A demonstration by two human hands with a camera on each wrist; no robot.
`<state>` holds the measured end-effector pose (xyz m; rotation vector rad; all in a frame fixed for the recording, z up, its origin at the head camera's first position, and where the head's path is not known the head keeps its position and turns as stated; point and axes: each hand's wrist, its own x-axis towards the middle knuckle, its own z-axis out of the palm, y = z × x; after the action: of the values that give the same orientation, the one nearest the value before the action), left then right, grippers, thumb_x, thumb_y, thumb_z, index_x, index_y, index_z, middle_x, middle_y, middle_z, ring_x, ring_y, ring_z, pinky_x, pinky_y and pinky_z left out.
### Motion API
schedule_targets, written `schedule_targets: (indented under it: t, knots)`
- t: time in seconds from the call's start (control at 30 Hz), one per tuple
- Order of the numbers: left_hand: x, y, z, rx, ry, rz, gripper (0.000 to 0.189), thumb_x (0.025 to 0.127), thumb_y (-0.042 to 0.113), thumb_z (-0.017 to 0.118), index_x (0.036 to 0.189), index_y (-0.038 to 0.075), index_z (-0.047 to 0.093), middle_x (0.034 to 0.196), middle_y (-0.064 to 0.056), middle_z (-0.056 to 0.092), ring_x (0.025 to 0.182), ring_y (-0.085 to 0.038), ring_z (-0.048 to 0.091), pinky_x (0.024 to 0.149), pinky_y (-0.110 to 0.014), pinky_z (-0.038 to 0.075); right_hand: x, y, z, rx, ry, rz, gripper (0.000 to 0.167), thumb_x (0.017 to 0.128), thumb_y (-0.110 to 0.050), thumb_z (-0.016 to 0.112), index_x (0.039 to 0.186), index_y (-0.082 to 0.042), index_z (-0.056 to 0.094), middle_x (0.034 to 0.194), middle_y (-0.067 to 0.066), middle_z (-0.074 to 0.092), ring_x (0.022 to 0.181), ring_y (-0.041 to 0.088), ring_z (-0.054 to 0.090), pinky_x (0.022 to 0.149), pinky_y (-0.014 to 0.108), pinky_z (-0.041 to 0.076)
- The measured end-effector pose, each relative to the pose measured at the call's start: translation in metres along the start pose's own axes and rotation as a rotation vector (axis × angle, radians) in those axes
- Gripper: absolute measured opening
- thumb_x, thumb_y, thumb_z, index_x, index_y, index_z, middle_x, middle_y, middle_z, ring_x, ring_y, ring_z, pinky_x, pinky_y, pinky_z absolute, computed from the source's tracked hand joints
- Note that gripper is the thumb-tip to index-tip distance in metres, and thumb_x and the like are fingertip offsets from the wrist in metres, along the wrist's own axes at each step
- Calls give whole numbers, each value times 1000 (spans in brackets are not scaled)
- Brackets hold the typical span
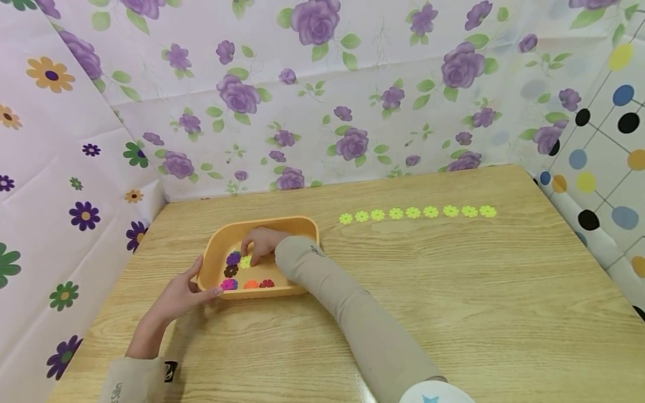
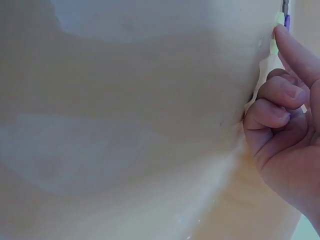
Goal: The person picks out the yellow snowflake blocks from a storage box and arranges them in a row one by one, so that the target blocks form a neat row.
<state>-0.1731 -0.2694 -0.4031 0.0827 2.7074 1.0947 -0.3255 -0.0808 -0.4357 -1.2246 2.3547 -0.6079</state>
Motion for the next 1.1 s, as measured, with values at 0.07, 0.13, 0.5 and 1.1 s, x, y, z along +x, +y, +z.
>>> schedule_targets:
  t: [0.07,0.13,0.5,1.1]
  knots:
    - [0,0,0,3,1,-3,102,77,34,72,144,-3,4,65,-11,61,57,-21,55,50,-27,39,2,0,1,-3,8,0,29,75,-15,76,103,-11,68,112,1,59,97,12,49,81,20,38]
    - [0,0,0,6,1,-4,102,77,34,72,144,-3,4,64,-11,61,56,-21,55,49,-26,39,3,-1,1,-1,12,7,28,74,-13,76,100,-11,69,108,1,60,90,10,48,77,19,39]
    - [-1,0,0,20,1,12,102,78,36,72,144,-3,4,64,-11,63,56,-22,57,50,-28,41,-3,-10,-3,144,-22,69,13,73,-2,73,82,-5,64,75,-3,54,67,9,44,60,19,39]
    - [-1,0,-1,15,0,4,102,78,36,71,144,-2,4,67,-11,63,58,-21,57,50,-28,41,-9,-23,-28,382,-82,136,19,85,-1,59,101,-6,67,75,8,64,47,12,43,49,26,36]
